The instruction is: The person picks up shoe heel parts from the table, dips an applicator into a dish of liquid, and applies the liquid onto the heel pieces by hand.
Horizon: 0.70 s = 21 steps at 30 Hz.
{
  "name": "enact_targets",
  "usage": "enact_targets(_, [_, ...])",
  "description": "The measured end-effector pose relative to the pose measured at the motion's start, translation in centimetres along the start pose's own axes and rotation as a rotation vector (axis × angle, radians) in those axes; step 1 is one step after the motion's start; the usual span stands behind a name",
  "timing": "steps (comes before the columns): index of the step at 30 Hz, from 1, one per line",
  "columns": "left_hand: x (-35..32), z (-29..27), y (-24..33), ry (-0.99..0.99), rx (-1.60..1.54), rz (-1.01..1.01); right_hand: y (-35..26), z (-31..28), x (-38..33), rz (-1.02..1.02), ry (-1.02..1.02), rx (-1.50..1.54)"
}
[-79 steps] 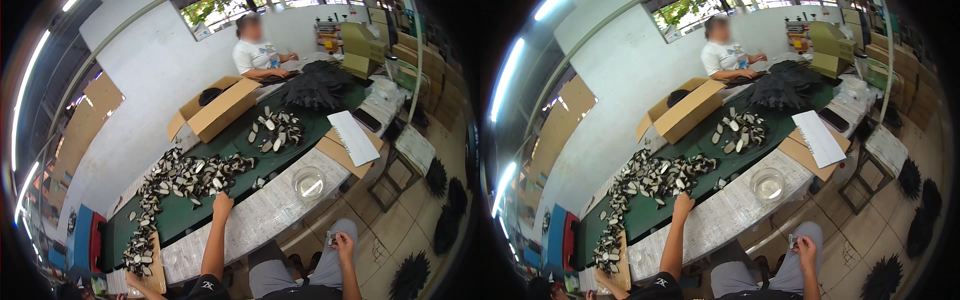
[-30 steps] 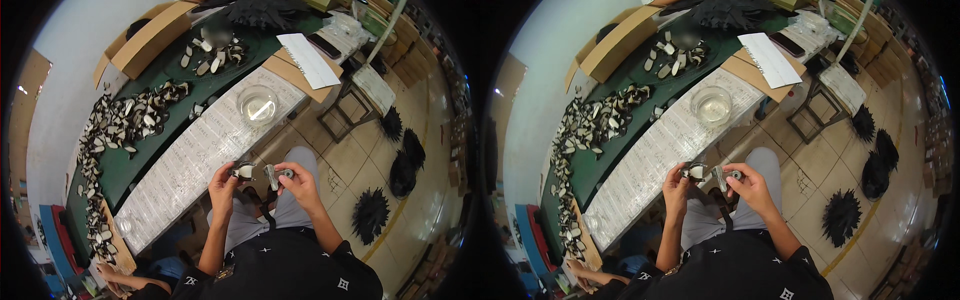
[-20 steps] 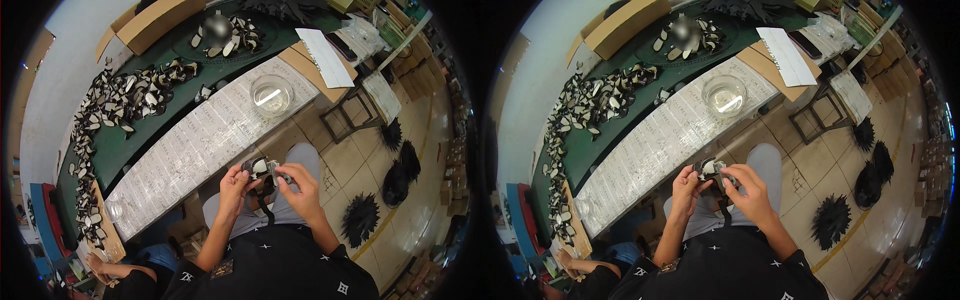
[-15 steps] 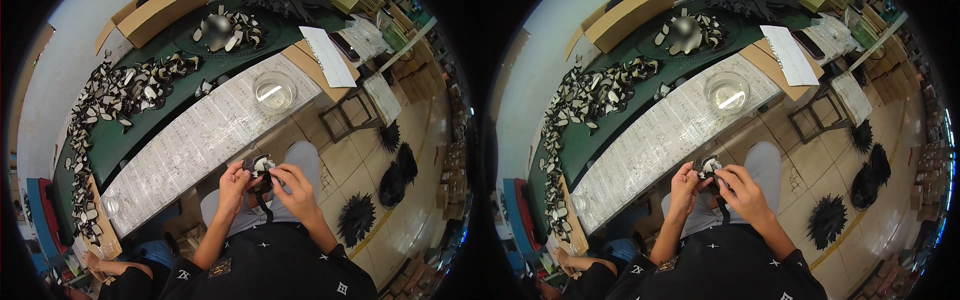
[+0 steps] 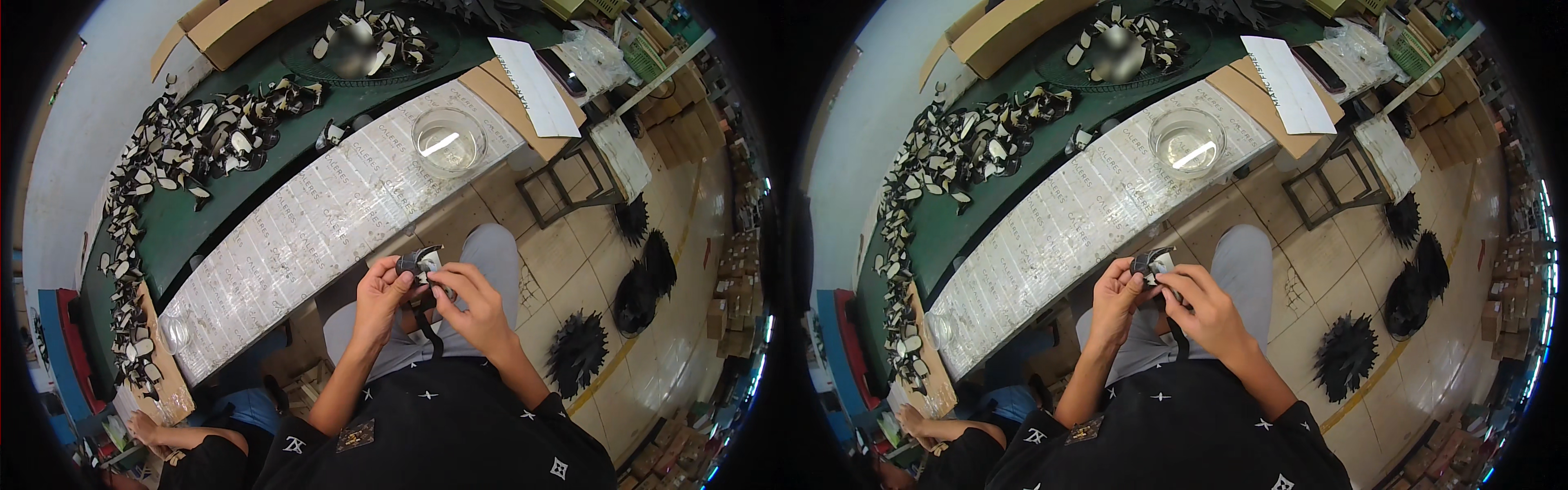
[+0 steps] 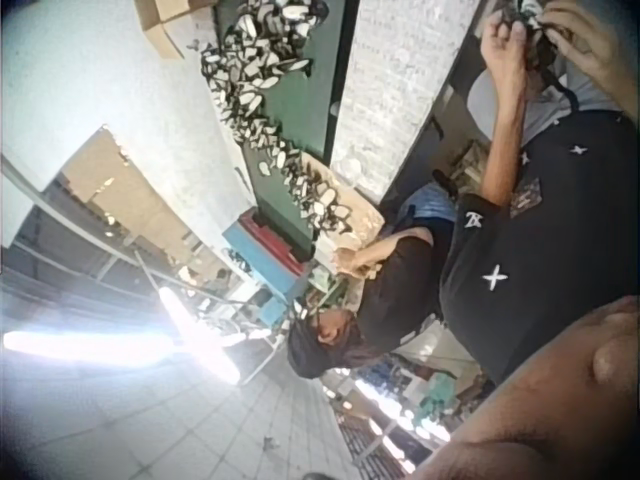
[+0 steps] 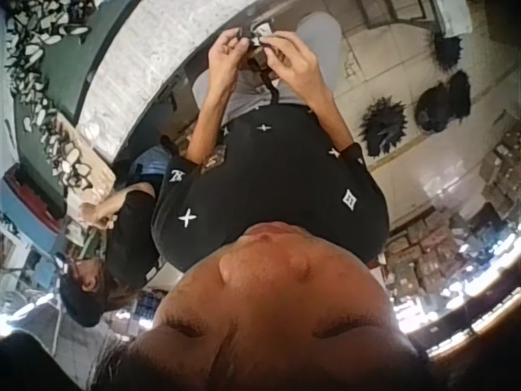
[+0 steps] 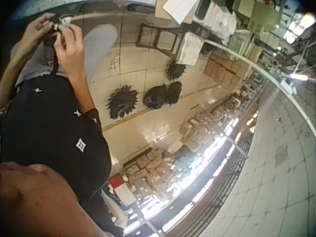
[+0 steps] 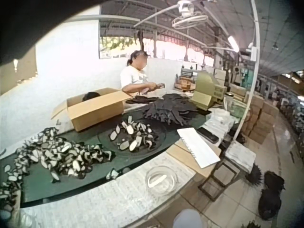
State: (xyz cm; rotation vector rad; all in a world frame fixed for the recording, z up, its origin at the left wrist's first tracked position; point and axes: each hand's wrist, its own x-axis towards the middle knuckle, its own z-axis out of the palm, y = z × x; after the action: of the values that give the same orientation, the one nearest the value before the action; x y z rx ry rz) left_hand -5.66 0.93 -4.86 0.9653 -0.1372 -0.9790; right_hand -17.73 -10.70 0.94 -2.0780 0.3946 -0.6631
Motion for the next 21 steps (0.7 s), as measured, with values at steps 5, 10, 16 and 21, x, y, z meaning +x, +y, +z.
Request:
enact_targets(5, [-0.1, -0.2, 0.1, 0.006, -0.009, -0.033, 1.2, -0.6, 0.1, 0.1, -0.039, 0.183])
enact_targets(10, [-0.2, 0.2, 0.2, -0.002, 0.008, -0.013, 2.8, -0.5, -0.8, 0.285, -0.051, 0.591])
enact_targets(16, [-0.2, 0.0, -0.1, 0.008, 0.0, -0.015, 2.9, -1.3, -1.1, 0.435, -0.021, 0.858])
enact_targets(21, [-0.1, 0.0, -0.1, 0.011, 0.012, -0.024, 2.5, -1.6, 0.1, 0.08, 0.004, 0.163])
